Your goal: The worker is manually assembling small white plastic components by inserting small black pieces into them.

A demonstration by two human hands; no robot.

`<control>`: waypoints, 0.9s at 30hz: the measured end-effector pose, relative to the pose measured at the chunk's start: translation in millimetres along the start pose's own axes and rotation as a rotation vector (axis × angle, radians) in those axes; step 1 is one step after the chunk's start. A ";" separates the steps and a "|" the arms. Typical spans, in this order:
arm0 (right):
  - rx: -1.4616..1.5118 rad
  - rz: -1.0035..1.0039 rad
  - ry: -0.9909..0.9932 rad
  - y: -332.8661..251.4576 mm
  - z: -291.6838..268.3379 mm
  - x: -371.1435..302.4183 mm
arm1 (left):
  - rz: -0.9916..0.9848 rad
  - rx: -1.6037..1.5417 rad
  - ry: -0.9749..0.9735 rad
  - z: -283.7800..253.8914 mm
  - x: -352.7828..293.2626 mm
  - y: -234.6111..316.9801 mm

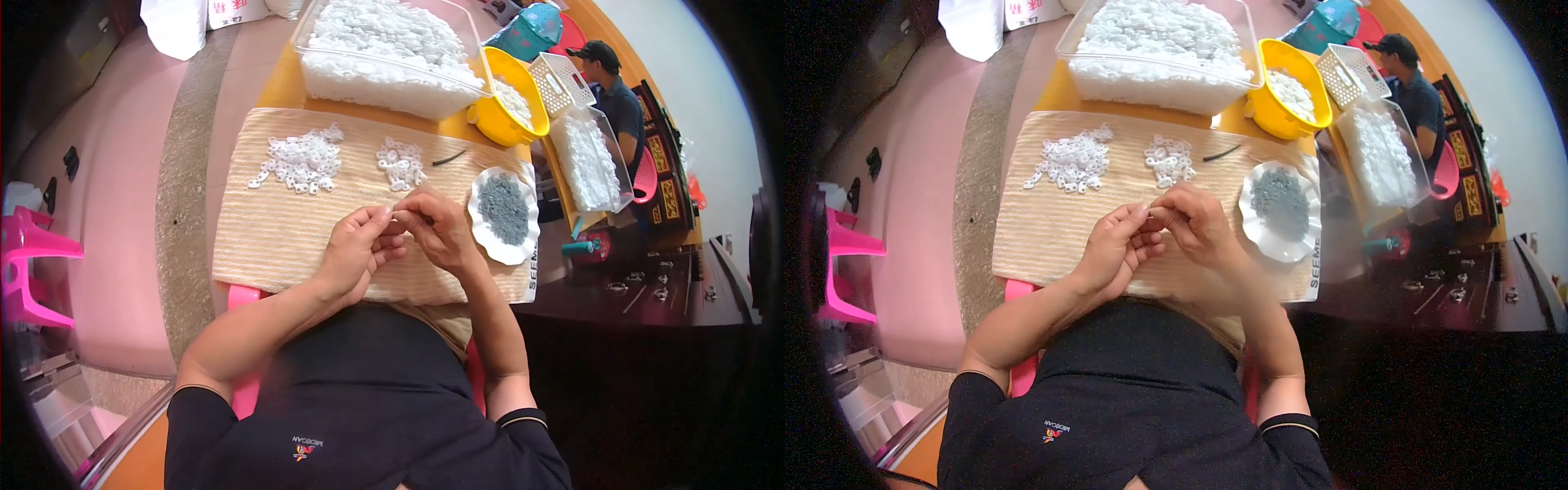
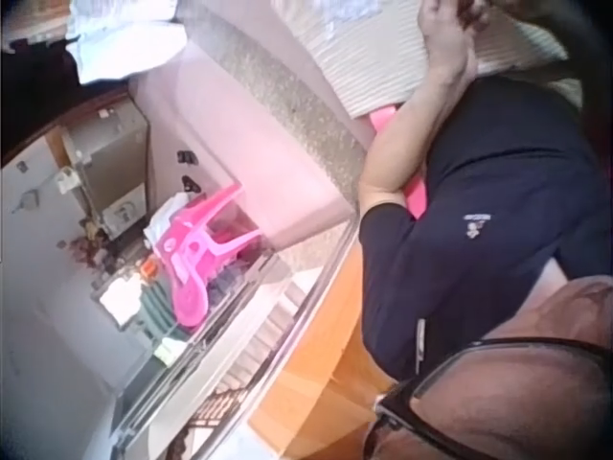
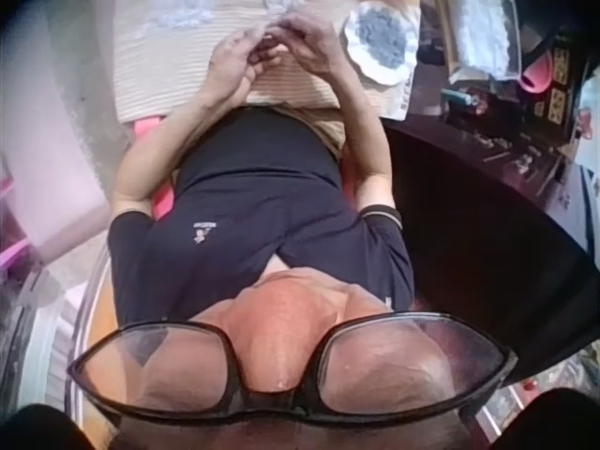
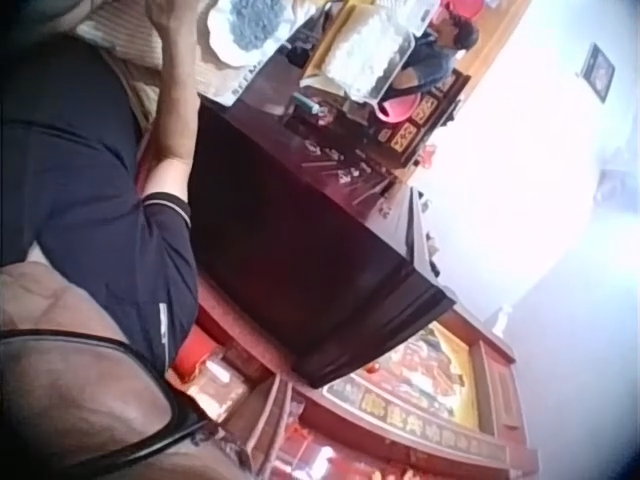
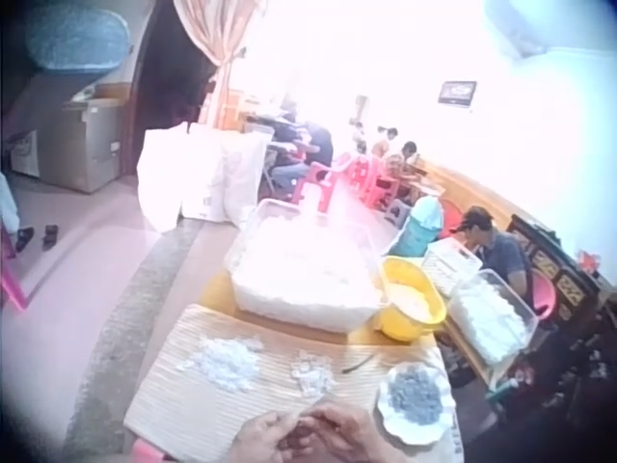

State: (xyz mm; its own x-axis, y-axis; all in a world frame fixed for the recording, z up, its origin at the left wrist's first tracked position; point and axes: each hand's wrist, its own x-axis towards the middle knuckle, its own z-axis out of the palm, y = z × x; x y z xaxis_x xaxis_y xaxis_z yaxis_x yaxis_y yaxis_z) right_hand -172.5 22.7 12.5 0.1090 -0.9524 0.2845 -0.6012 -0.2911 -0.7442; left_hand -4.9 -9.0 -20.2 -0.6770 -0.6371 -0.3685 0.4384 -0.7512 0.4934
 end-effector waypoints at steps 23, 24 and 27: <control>0.562 0.419 0.169 -10.4 -8.0 -54.8 | -0.136 0.171 -0.206 6.7 -5.4 0.8; 0.560 0.421 0.172 -8.1 -10.9 -57.8 | -0.140 0.173 -0.185 7.6 -6.0 0.5; 0.075 0.205 0.350 4.6 -25.9 -70.8 | -0.140 0.192 -0.159 8.6 -4.6 0.6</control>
State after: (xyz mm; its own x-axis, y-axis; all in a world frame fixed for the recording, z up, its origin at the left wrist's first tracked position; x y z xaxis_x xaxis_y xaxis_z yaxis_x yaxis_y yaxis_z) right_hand -203.5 91.1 4.6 -0.2906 -0.9072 0.3044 -0.5221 -0.1163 -0.8450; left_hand -6.5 -5.0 -11.4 -0.8137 -0.4835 -0.3227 0.2249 -0.7738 0.5922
